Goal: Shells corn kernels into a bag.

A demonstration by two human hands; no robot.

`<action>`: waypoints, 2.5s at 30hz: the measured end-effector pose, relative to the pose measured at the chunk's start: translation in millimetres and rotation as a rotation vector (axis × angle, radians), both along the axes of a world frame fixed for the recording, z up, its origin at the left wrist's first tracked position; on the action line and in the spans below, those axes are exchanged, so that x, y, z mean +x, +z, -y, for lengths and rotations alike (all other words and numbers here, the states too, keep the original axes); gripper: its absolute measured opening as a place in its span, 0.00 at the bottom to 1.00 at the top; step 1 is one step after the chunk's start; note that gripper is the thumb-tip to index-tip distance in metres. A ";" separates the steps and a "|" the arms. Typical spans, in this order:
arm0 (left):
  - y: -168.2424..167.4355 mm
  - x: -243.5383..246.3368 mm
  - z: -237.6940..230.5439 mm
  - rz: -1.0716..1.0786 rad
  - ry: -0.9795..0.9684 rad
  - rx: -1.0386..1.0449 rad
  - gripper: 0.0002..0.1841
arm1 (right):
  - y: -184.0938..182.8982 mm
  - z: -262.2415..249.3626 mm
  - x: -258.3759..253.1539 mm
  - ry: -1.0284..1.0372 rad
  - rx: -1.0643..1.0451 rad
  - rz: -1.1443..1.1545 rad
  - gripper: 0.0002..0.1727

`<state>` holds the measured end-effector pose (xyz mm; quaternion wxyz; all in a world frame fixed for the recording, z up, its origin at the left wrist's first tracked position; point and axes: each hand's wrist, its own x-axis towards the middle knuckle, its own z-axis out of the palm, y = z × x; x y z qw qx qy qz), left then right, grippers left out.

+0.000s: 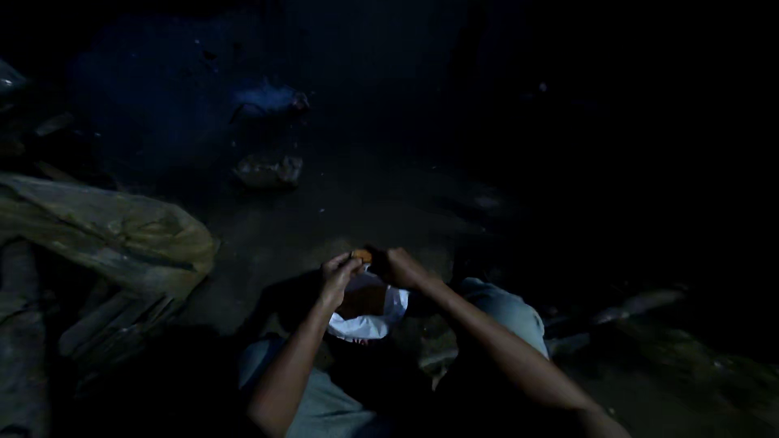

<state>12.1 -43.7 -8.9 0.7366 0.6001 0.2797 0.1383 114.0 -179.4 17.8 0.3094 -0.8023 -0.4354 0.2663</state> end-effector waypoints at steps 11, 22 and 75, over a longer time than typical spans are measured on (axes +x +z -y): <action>3.3 -11.0 -15.2 0.022 -0.139 0.104 0.13 | 0.8 9.5 17.3 0.072 0.134 -0.066 0.23; 4.0 -5.3 -6.3 0.091 -0.080 0.101 0.14 | -3.9 6.2 10.3 0.076 0.201 0.047 0.24; -3.7 -2.9 -1.2 -0.012 -0.075 0.210 0.19 | -20.5 -2.0 -2.2 0.024 0.235 0.154 0.21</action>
